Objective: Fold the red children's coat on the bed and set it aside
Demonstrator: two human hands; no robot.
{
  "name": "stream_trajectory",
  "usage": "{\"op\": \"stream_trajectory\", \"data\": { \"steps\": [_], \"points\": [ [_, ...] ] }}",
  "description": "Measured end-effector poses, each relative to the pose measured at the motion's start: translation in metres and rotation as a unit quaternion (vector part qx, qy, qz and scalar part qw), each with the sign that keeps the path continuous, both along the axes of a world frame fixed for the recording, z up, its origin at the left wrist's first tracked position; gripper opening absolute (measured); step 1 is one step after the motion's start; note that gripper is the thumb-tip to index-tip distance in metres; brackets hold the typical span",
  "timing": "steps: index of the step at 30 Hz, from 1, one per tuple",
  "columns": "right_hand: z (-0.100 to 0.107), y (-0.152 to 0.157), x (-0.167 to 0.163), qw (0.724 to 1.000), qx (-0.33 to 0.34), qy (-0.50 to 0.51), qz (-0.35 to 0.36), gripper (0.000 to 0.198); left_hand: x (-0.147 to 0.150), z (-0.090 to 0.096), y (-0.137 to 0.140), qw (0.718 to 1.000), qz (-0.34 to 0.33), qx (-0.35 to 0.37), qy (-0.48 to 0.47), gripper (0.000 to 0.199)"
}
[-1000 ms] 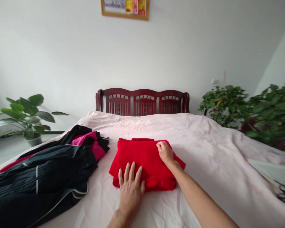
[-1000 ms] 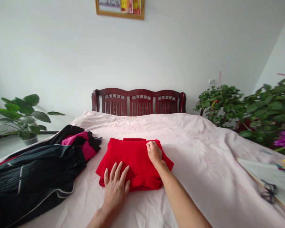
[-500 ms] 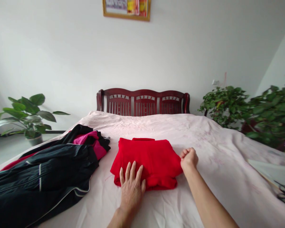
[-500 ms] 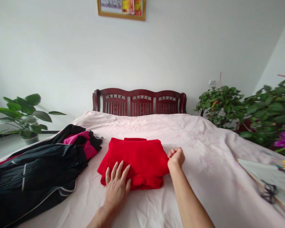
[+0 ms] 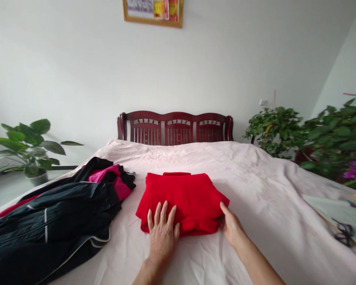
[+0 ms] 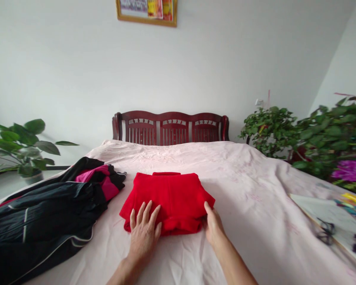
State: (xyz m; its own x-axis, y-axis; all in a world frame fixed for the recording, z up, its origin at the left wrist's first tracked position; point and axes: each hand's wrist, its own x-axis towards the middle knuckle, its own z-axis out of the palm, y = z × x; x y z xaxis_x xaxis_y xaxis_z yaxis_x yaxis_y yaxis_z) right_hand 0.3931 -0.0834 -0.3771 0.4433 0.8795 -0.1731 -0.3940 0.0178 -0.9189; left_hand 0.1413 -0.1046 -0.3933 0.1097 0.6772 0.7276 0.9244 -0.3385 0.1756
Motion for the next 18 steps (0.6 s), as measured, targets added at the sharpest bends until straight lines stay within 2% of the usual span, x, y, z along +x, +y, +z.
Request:
{"op": "stream_trajectory", "data": {
  "steps": [6,10,12,15,18],
  "points": [
    [0.025,-0.026,-0.006,0.996,-0.009,0.003,0.090,0.054,0.000,-0.003,0.002,1.000,0.001,0.001,0.003,0.049],
    [0.026,-0.029,0.000,0.990,-0.049,0.019,0.129,0.035,-0.006,-0.004,0.002,1.000,-0.013,0.000,0.021,0.054],
    [0.021,-0.027,0.003,0.986,-0.076,0.042,0.144,0.027,-0.013,-0.004,-0.001,0.998,-0.041,-0.011,0.054,0.065],
    [0.017,-0.022,0.005,0.977,-0.111,0.094,0.153,0.027,-0.024,-0.001,-0.008,0.990,-0.092,-0.019,0.109,0.083],
    [0.019,-0.017,0.003,0.969,-0.094,0.152,0.169,0.022,-0.027,0.003,-0.013,0.985,-0.112,-0.004,0.132,0.087]
  ]
}}
